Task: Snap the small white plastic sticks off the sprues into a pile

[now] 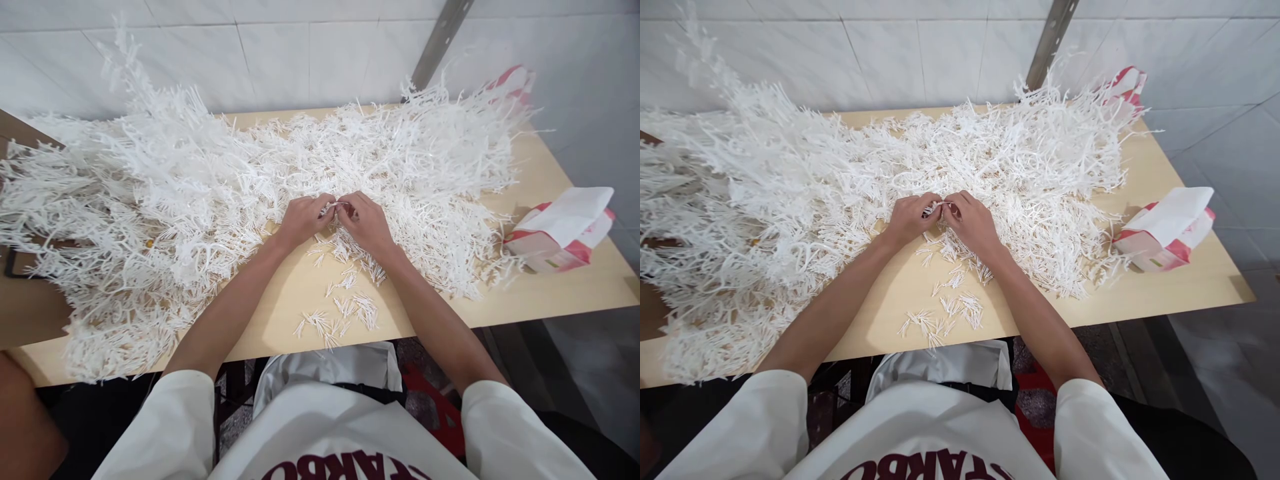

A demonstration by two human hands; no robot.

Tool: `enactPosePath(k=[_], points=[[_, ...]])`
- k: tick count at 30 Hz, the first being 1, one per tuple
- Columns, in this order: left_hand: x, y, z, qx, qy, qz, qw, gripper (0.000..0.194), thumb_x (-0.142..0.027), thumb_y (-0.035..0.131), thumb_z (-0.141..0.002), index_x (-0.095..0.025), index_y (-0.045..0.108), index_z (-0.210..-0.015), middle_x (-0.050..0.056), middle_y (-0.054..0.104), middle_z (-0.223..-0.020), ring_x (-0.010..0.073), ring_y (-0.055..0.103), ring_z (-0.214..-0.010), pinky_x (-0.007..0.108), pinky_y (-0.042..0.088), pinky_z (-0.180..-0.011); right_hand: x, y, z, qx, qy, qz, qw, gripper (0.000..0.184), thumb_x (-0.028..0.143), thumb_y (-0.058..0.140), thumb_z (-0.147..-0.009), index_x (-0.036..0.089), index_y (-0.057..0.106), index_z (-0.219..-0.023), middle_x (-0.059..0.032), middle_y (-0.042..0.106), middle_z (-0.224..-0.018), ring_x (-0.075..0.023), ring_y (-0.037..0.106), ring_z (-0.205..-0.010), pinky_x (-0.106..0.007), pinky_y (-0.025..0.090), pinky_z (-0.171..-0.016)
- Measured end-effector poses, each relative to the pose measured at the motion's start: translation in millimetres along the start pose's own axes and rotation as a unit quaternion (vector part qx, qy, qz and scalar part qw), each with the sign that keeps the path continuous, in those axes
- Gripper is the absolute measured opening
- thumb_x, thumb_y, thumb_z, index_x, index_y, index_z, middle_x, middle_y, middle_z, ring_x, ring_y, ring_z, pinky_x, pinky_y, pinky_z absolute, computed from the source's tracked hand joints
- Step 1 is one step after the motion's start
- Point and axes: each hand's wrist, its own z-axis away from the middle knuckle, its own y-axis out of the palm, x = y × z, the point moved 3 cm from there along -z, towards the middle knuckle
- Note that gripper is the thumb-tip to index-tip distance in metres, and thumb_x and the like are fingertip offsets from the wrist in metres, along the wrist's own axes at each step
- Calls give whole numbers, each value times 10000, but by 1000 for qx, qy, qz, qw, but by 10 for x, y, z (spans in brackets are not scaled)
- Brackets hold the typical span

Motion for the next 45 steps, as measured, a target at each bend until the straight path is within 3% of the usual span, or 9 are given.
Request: enactPosePath(k=[6, 13, 20, 22, 26, 31, 34, 37, 45], points=[[-9, -17, -6, 31, -22, 23, 999, 220, -364, 437, -910, -202, 584, -888, 5, 633, -649, 131, 560, -560, 253, 331, -546, 44, -3, 17, -3, -61, 109, 992, 259, 298, 407, -942, 203, 565, -760, -22, 589, -728, -132, 490, -657, -283, 346, -626], [6, -4, 14, 42, 21, 47, 998, 235, -383, 403, -928, -207, 525, -833, -9, 595, -624, 125, 532, -543, 257, 309, -542, 60, 16, 15, 31, -41, 53, 997, 197, 180, 446, -842, 200, 438, -646, 15, 512, -626, -96, 392, -578, -259, 281, -565], [160, -109, -57, -49, -105, 118, 986, 326, -454, 383, -955, -202, 487, -776, -38, 475, -547, 94, 435, -475, 248, 321, -532, 467, 7, 190, 94, -221, -43, 970, 177, 164, 450, -831, 202, 476, -660, 41, 495, -596, -78, 381, -537, -235, 318, -544], [147, -128, -64, -47, -100, 122, 986, 318, -456, 395, -950, -197, 511, -806, -33, 506, -578, 91, 464, -500, 243, 342, -548, 545, 26, 219, 95, -254, -26, 962, 215, 192, 436, -865, 201, 496, -659, 35, 497, -593, -83, 388, -548, -243, 322, -550], [71, -141, -51, -9, -66, 148, 987, 250, -423, 448, -929, -198, 546, -974, -18, 609, -724, 84, 543, -572, 234, 408, -615, 360, 21, 143, 26, -167, 4, 986, 321, 265, 460, -880, 203, 412, -569, 37, 414, -528, -85, 335, -517, -260, 296, -533], [41, -137, -32, 40, -38, 205, 977, 322, -314, 482, -896, -206, 433, -1195, 0, 660, -872, 68, 550, -534, 230, 441, -595, 85, -76, 55, -88, -34, -41, 995, 388, 369, 552, -862, 211, 328, -587, 54, 342, -547, -76, 306, -515, -265, 283, -530], [41, -118, -26, 51, -20, 196, 979, 300, -273, 489, -873, -215, 436, -1162, 23, 682, -950, 119, 654, -730, 246, 472, -651, 44, -68, 36, -56, 33, -83, 994, 270, 469, 610, -823, 230, 493, -778, 64, 409, -593, -82, 375, -530, -253, 337, -544], [35, -83, -19, 62, -5, 167, 984, 263, -269, 500, -863, -212, 453, -1116, 31, 697, -964, 151, 674, -834, 258, 481, -672, 39, -15, 26, 4, 29, -94, 995, 331, 502, 612, -822, 254, 554, -1032, 37, 551, -718, -104, 505, -626, -262, 413, -618], [28, -81, -46, 6, 17, 118, 993, 212, -373, 461, -929, -187, 563, -932, 24, 662, -778, 125, 596, -687, 259, 440, -655, 9, -56, 43, -17, 37, -71, 997, 271, 466, 388, -961, 245, 540, -920, -1, 650, -832, -126, 566, -725, -294, 412, -694]])
